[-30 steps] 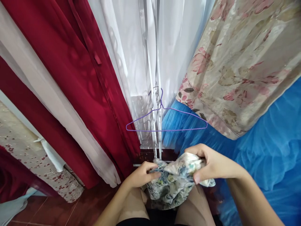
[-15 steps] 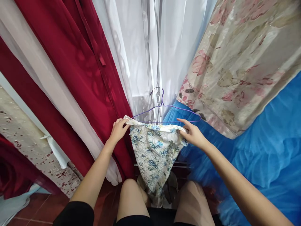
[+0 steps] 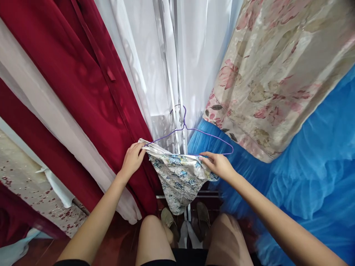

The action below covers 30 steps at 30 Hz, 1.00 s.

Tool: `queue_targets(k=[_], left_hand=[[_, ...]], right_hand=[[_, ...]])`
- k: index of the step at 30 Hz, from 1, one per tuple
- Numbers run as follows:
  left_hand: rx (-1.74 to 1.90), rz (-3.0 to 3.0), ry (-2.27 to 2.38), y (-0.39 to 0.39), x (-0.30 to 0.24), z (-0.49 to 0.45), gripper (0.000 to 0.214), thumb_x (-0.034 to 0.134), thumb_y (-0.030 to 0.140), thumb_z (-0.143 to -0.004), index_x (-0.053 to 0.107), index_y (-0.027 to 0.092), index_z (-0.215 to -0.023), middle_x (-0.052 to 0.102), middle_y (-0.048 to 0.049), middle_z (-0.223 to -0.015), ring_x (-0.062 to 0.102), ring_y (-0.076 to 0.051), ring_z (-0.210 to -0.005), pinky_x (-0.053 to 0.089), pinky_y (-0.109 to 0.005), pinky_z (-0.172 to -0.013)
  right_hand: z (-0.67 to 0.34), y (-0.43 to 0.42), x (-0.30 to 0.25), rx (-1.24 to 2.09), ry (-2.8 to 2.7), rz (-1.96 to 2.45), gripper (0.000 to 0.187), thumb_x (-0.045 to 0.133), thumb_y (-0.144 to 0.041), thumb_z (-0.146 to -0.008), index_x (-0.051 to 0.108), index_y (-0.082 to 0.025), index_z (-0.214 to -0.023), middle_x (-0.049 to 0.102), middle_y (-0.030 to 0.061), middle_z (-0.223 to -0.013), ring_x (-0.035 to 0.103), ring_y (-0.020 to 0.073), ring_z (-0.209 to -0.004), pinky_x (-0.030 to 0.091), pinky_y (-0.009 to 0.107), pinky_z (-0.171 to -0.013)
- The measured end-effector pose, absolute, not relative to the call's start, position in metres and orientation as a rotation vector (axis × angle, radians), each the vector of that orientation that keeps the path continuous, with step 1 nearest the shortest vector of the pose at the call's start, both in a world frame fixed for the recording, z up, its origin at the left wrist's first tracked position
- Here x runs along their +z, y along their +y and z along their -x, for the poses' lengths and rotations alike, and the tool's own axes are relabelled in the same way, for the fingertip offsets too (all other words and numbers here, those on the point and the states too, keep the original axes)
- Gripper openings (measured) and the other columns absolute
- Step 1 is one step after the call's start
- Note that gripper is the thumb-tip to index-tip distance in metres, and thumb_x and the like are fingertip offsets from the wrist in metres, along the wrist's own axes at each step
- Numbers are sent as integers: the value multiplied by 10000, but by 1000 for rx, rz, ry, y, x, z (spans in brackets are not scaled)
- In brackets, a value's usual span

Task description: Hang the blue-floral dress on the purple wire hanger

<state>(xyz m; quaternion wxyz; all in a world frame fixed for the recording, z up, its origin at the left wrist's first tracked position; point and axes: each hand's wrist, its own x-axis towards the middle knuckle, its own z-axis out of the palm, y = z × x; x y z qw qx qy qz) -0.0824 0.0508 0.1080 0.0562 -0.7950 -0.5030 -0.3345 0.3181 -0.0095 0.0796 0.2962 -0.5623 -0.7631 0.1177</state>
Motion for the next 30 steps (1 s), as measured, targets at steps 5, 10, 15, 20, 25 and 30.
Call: queue_targets(k=[5,10,15,20,25,30], left_hand=[[-1188,2436,-1413,43,139,66,355,389,330,-1037,632,212,-1267,652,-84,-1342,570,-249,-1253,425,-418,-1100],[-1300,2612,-1169,47,161,3,316,403,278,-1039,650,209,-1225,641,-71,-1363,579,-212,-1287,429,-361,-1120],[-1390,2508,-1150,44,163,-37,255,445,288,-1023,646,221,-1165,646,-73,-1214,632,-214,-1134,495,-344,-992],[-1431,2420,-1267,41,153,-20,236,497,351,-997,669,201,-1056,642,-67,-1046,628,-210,-985,494,-313,-906],[-1388,2486,-1436,40,148,3,300,505,418,-980,695,186,-974,677,-56,-930,611,-192,-822,490,-292,-821],[-1655,2518,-1626,52,138,34,323,588,472,-914,695,179,-832,644,-7,-745,563,-158,-694,432,-250,-643]], right_hand=[[-305,-31,79,190,-2267,1505,546,659,-487,-889,620,-239,-1373,800,61,-856,753,294,-777,447,297,-615],[-302,-40,78,122,-2352,1506,543,587,-215,-853,586,-231,-1396,806,70,-991,760,277,-852,474,293,-684],[-317,-50,87,202,-2217,1436,491,524,-203,-847,597,-227,-1332,782,33,-891,733,233,-757,490,285,-691],[-356,-60,85,77,-1720,1521,713,567,-254,-813,368,-198,-1496,714,18,-859,670,208,-648,475,277,-614],[-397,-56,109,36,-1777,1557,596,593,-295,-799,565,-192,-1385,676,32,-785,617,209,-626,437,287,-585],[-405,-46,159,508,-1936,1320,254,569,-374,-856,687,-187,-732,607,10,-594,548,166,-568,413,256,-524]])
